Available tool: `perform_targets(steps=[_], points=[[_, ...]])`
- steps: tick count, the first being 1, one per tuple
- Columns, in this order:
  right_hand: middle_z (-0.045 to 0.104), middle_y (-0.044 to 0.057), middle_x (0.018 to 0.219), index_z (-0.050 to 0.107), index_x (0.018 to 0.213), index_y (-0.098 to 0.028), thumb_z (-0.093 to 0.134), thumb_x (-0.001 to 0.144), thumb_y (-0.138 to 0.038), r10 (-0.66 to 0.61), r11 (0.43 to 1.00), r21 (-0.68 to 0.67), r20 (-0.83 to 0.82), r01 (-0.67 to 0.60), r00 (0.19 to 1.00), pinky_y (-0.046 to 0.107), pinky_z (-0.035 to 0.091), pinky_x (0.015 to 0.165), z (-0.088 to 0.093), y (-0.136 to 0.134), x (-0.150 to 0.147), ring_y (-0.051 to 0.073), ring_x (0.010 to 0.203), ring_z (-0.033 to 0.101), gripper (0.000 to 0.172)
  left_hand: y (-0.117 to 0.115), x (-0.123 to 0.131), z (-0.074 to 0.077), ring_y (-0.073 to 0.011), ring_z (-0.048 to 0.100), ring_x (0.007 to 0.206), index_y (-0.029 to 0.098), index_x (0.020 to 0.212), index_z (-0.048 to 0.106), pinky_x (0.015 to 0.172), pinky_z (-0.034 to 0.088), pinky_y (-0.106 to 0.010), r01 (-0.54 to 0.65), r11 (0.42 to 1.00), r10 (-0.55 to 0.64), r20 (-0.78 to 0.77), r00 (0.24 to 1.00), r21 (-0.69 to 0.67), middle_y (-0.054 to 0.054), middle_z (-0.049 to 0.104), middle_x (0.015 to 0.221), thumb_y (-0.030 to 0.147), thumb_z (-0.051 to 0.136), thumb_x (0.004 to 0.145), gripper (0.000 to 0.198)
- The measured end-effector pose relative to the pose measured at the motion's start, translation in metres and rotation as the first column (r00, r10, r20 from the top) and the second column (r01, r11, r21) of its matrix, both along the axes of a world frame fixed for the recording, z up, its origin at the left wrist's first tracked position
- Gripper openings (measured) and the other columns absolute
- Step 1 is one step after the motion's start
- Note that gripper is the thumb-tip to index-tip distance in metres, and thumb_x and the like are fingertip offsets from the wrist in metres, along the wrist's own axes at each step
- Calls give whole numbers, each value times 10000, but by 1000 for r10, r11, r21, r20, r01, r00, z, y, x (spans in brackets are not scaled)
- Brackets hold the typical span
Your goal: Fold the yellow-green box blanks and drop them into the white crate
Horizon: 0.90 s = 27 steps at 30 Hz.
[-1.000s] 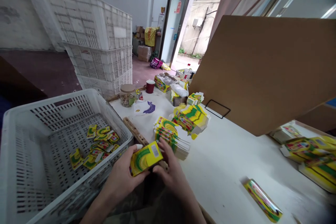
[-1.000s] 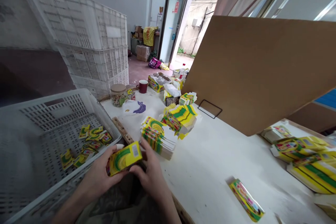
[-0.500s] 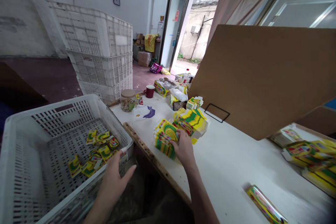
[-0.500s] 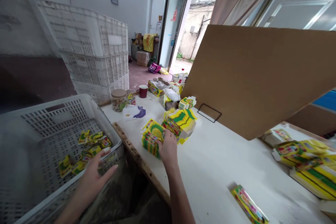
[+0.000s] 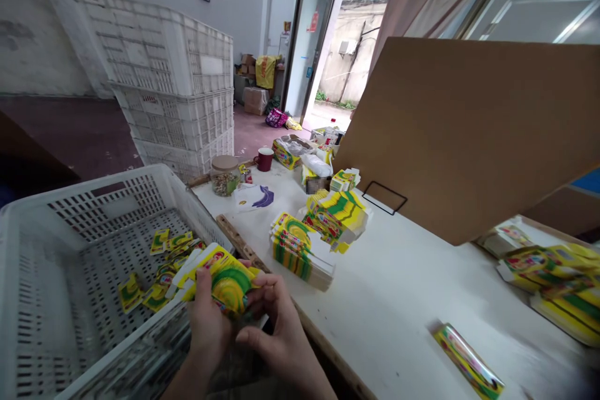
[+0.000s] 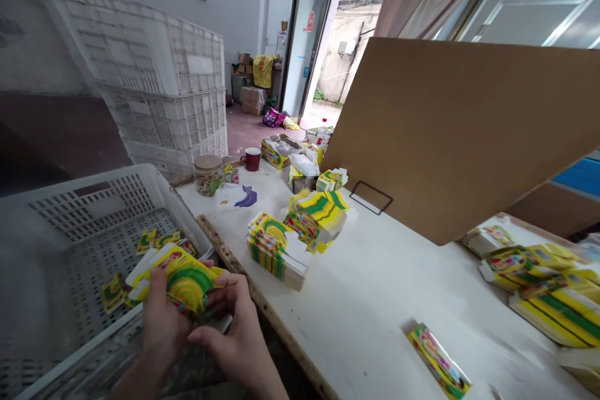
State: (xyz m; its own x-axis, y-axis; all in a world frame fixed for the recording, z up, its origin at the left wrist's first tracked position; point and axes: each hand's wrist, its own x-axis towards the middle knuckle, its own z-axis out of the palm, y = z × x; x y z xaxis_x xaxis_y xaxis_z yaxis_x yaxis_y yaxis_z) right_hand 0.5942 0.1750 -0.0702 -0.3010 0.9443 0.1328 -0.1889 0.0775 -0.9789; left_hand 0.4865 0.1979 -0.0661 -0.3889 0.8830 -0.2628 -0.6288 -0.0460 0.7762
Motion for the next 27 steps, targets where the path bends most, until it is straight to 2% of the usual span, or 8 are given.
perform_targets(steps=[2,5,11,15,19,22,25,27], points=[[569,5,919,495,1063,-214,847,611,-368,-23,1000,-7,-24,23,999,281,411,731,-5,-1,-6,164,821,513,594,-3,-1,5,-233,680,653,145,879,653,574,584,-333,32,997,-26,96,995,-65,-66,715,761,719,714,568,656],[528,-22,859,491,994,-216,845,599,-365,-74,996,-56,-63,70,995,271,395,710,-13,2,-15,146,770,468,551,-7,2,7,-245,703,774,162,982,665,679,599,-325,103,993,-92,193,977,-49,-62,730,873,542,838,513,628],[499,-50,741,479,936,-220,723,706,-268,-266,963,-11,83,268,960,243,389,585,-9,18,11,123,637,469,339,-1,3,7,-206,709,845,167,1011,679,828,579,-314,4,1000,3,351,936,-21,-71,743,892,305,619,810,251],[559,-6,808,491,1034,-212,641,792,-281,-570,815,274,228,510,789,277,464,632,5,50,65,150,684,546,292,2,-6,11,-232,715,831,135,1102,656,740,601,-342,75,997,-56,396,916,-34,-127,739,916,326,451,920,335],[610,34,812,619,975,-191,647,750,-209,-637,771,413,511,485,577,370,509,736,2,89,101,201,744,592,228,0,-9,18,-247,721,816,104,1107,646,642,607,-336,129,989,-82,440,894,-78,-162,734,908,266,370,934,364],[589,60,780,698,769,-190,703,651,-129,-652,757,456,575,469,494,474,467,843,-4,102,107,262,815,573,133,-1,-9,20,-257,721,832,87,1061,658,643,610,-348,129,990,-86,451,888,-64,-176,731,930,263,365,933,365],[566,111,909,730,888,-180,720,683,-178,-718,694,521,553,497,423,532,402,936,-1,91,97,313,962,531,205,-1,-11,18,-261,715,872,94,1024,670,713,609,-376,86,995,-59,443,895,-41,-164,731,948,299,386,932,362],[571,111,944,718,950,-187,677,762,-229,-721,693,548,514,468,465,486,427,921,4,71,80,291,966,537,197,-1,-10,17,-249,711,890,101,1027,675,769,599,-376,70,997,-44,437,898,-44,-150,732,930,299,392,929,358]])
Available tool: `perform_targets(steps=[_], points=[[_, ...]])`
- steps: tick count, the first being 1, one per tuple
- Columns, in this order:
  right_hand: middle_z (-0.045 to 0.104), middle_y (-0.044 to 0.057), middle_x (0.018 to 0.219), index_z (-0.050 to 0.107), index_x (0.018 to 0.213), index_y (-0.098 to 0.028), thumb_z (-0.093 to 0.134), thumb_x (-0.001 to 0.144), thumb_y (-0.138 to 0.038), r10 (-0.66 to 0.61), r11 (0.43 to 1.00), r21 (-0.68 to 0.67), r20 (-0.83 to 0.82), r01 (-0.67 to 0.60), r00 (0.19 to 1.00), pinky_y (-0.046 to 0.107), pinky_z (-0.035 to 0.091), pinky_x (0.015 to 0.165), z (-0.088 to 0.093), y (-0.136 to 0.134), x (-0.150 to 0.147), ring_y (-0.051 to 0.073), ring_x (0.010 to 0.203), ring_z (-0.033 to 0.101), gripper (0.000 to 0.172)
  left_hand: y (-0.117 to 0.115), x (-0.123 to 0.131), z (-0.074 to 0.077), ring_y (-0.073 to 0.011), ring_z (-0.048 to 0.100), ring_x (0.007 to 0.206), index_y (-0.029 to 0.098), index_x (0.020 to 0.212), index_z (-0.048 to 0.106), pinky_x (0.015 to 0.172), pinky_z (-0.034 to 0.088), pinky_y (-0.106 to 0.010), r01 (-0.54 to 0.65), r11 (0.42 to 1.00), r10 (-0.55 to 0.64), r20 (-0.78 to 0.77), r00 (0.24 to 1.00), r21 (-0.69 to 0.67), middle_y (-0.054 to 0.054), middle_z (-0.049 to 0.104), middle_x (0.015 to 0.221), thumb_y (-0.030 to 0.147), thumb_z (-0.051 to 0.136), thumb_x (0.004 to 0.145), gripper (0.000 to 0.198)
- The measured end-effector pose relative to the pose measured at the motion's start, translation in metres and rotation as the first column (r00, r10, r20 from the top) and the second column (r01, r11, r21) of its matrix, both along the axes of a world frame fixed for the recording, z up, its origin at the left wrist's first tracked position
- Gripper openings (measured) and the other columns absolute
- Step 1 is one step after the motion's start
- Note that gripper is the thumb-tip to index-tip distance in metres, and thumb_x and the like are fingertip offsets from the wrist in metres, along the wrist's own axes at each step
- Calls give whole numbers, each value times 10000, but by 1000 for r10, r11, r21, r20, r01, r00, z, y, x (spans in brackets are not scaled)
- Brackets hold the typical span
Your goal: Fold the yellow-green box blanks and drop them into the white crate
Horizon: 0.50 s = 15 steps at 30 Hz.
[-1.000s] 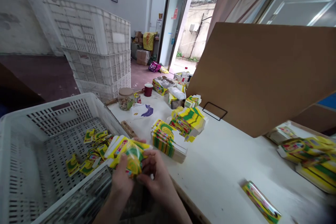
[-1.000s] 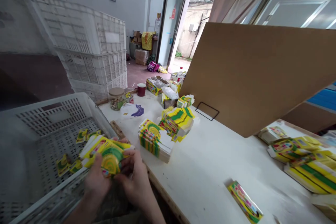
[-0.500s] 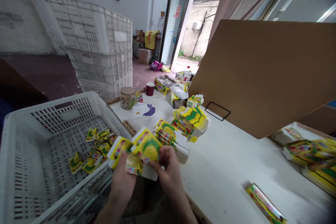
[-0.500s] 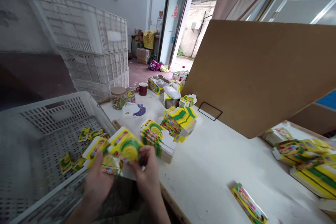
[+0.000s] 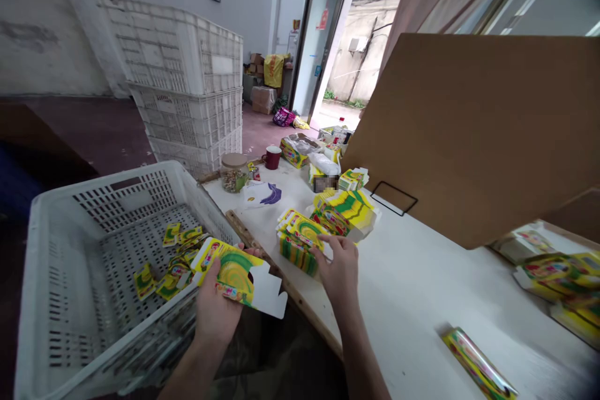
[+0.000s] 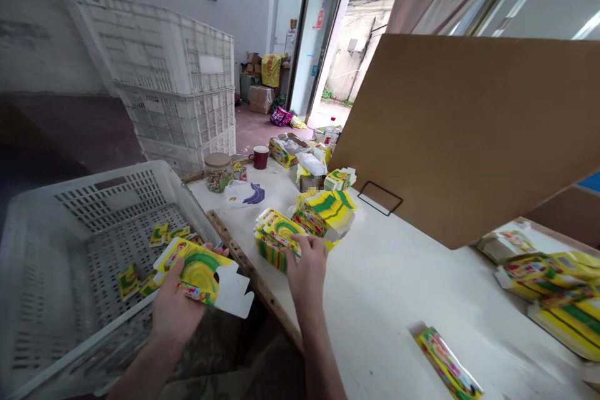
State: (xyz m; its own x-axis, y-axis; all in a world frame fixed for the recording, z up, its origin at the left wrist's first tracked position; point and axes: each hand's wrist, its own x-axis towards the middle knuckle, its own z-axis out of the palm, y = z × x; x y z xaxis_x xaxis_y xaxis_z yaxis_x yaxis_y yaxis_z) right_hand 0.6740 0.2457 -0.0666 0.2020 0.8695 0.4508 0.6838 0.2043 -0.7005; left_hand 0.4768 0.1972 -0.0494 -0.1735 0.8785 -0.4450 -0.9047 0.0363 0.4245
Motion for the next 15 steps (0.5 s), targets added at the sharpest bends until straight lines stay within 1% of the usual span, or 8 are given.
perform_targets(steps=[1,2,3,4,6,10,13,15], points=[[588,100,934,713,941,-193,635,807,-233,94,996,10,-27,-93,995,440,454,889,2,-12,-12,265,934,559,159,0,2,-1,-242,708,900,106,1036,675,798,591,-373,-9,1000,9,-10,1000,-2,-143,732,925,293,401,924,350],[612,85,923,707,926,-203,611,828,-219,240,970,-17,-66,-241,969,387,478,842,2,-25,-25,237,894,582,138,-1,4,-2,-238,704,915,113,1049,674,830,580,-372,-15,1000,15,-25,1000,2,-136,732,929,291,417,917,340],[632,77,956,692,999,-212,599,825,-175,371,924,-58,-114,-379,922,346,491,813,1,-37,-38,221,897,598,201,-1,6,-4,-237,699,933,122,1059,673,859,569,-374,-26,1000,26,-44,999,13,-130,731,941,304,439,907,333],[641,73,999,667,1089,-221,611,792,-125,432,891,-82,-146,-446,890,329,493,816,-1,-48,-52,219,924,604,316,-2,9,-6,-240,692,951,132,1064,673,882,559,-377,-41,999,43,-68,997,30,-125,729,961,333,468,894,334],[642,77,1032,629,1166,-213,589,773,-64,436,883,-99,-193,-459,879,325,486,833,-9,-65,-77,221,952,609,423,-3,13,-12,-252,677,989,153,1069,674,914,542,-379,-75,994,85,-125,989,81,-112,724,1003,427,555,843,374],[625,75,953,625,1148,-190,494,801,-46,452,867,-80,-285,-491,845,299,480,747,-20,-78,-99,200,861,612,397,-4,14,-27,-257,645,1042,180,1062,674,938,523,-352,-120,976,164,-251,954,181,-83,715,1015,567,677,724,514],[604,55,911,638,1017,-185,548,748,-61,420,862,-101,-407,-497,811,284,452,716,-18,-76,-100,185,814,575,310,-5,13,-30,-261,646,1013,181,1044,672,897,539,-349,-129,972,181,-274,945,196,-81,710,982,616,683,689,562],[581,17,820,605,889,-186,612,694,-85,374,848,-124,-548,-515,748,267,425,671,-15,-73,-98,161,737,528,220,-7,14,-26,-264,658,954,173,1016,670,845,558,-354,-133,976,176,-271,946,170,-81,708,937,614,707,652,572]])
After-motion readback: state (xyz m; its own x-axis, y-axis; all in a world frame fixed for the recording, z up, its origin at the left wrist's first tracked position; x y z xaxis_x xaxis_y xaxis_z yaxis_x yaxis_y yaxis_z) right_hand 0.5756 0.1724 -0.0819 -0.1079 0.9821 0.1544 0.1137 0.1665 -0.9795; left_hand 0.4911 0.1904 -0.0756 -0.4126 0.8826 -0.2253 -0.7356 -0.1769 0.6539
